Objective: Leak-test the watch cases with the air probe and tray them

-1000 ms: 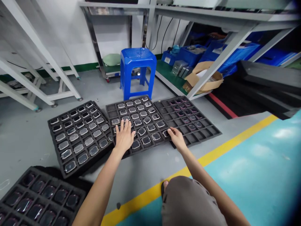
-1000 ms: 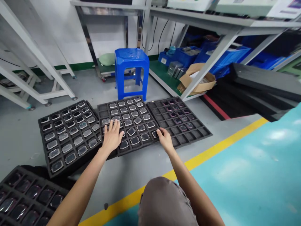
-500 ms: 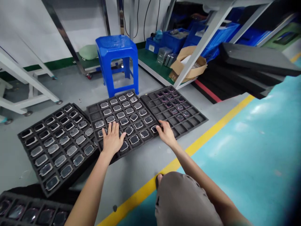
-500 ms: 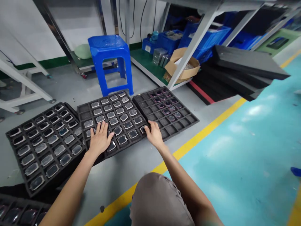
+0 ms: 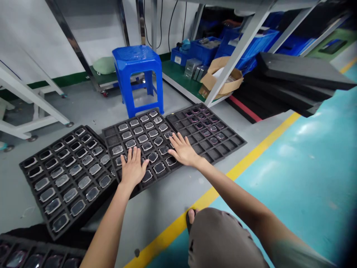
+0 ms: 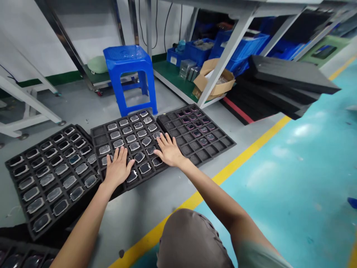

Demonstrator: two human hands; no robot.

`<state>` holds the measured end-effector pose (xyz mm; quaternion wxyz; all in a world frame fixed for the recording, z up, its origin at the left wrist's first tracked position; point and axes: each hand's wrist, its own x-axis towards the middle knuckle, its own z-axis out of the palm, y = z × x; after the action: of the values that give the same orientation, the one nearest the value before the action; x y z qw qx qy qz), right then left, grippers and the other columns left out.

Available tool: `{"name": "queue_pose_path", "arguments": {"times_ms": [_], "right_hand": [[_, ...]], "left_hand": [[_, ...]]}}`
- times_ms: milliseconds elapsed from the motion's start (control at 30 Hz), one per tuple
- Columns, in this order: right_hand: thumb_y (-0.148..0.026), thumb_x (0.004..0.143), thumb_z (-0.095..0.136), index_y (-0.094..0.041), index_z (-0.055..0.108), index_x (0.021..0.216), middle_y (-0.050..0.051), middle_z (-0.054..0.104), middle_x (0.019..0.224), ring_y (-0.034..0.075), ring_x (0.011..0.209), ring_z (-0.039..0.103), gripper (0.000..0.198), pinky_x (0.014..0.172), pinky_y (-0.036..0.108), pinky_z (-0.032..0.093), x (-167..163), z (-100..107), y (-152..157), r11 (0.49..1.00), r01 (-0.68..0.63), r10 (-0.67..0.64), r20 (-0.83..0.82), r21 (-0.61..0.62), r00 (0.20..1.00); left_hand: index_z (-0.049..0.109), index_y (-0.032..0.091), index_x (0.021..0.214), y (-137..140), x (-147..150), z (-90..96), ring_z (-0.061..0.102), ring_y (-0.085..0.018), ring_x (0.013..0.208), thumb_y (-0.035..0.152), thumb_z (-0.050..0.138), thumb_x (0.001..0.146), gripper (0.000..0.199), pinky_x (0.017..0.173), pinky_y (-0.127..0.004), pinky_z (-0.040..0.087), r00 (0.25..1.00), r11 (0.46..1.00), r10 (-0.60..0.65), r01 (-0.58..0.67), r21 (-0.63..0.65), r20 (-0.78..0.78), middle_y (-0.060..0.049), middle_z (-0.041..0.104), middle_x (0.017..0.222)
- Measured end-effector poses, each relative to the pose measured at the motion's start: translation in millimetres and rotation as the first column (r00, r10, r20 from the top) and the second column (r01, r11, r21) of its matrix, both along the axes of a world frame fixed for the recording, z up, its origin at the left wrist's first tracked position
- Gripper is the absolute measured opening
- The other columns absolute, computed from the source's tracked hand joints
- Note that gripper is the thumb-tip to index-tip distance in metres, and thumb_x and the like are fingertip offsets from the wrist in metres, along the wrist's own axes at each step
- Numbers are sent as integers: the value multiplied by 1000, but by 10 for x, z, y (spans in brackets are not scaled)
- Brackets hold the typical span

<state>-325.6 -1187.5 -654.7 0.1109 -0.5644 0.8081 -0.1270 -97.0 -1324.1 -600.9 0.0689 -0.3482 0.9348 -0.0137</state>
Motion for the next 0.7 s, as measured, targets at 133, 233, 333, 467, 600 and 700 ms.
{"name": "queue_pose_path", "arguments": {"times_ms": [133, 233, 333, 467, 600, 700], "right_hand": [[-57, 109, 29, -12, 26, 167, 15, 12, 177, 40, 164, 8, 74, 129, 65, 18, -143, 53, -489, 1000, -22, 23, 35, -18, 999], [-57, 108, 31, -11, 30, 166, 17, 19, 176, 42, 163, 14, 73, 128, 67, 19, -170, 20, -695, 999, -36, 36, 58, 1, 998], [-58, 108, 30, -14, 32, 165, 17, 22, 175, 42, 162, 18, 72, 127, 68, 21, -198, -11, -768, 999, -37, 36, 78, 4, 996], [-58, 109, 27, -17, 26, 168, 15, 14, 177, 40, 164, 12, 72, 127, 70, 17, -328, 21, -956, 999, -27, 29, 105, -25, 994], [-59, 109, 25, -18, 26, 168, 13, 13, 177, 40, 164, 12, 71, 127, 70, 17, -451, 31, -1235, 1000, -24, 24, 157, -3, 987], [-57, 109, 28, -17, 28, 167, 13, 16, 177, 41, 163, 12, 70, 126, 69, 19, -479, 40, -1332, 999, -25, 19, 181, 27, 983]], "left_hand": [[40, 10, 162, 7, 7, 5, 26, -37, 160, 48, 33, 108, 66, 126, -70, 20, 1000, 1000, -1, 1, -7, -11, -16, 31, 171], [41, 12, 162, 19, 24, 2, 27, -37, 159, 47, 33, 108, 65, 125, -70, 22, 1000, 1000, -4, 4, -11, -28, -16, 33, 170], [42, 14, 161, 24, 43, -21, 27, -37, 160, 48, 34, 108, 64, 125, -70, 22, 999, 1000, -7, 7, -8, -45, -15, 34, 170], [42, 13, 161, 21, 50, -45, 26, -37, 160, 48, 34, 108, 65, 126, -71, 20, 998, 1000, -5, 5, -4, -59, -16, 33, 170], [43, 15, 161, 23, 41, -30, 27, -37, 160, 47, 34, 108, 63, 126, -71, 20, 998, 1000, 3, -3, 6, -56, -15, 34, 169], [44, 15, 161, 33, 37, -17, 28, -36, 160, 47, 34, 108, 62, 126, -70, 21, 998, 1000, 1, -1, 14, -56, -15, 35, 169]]}}
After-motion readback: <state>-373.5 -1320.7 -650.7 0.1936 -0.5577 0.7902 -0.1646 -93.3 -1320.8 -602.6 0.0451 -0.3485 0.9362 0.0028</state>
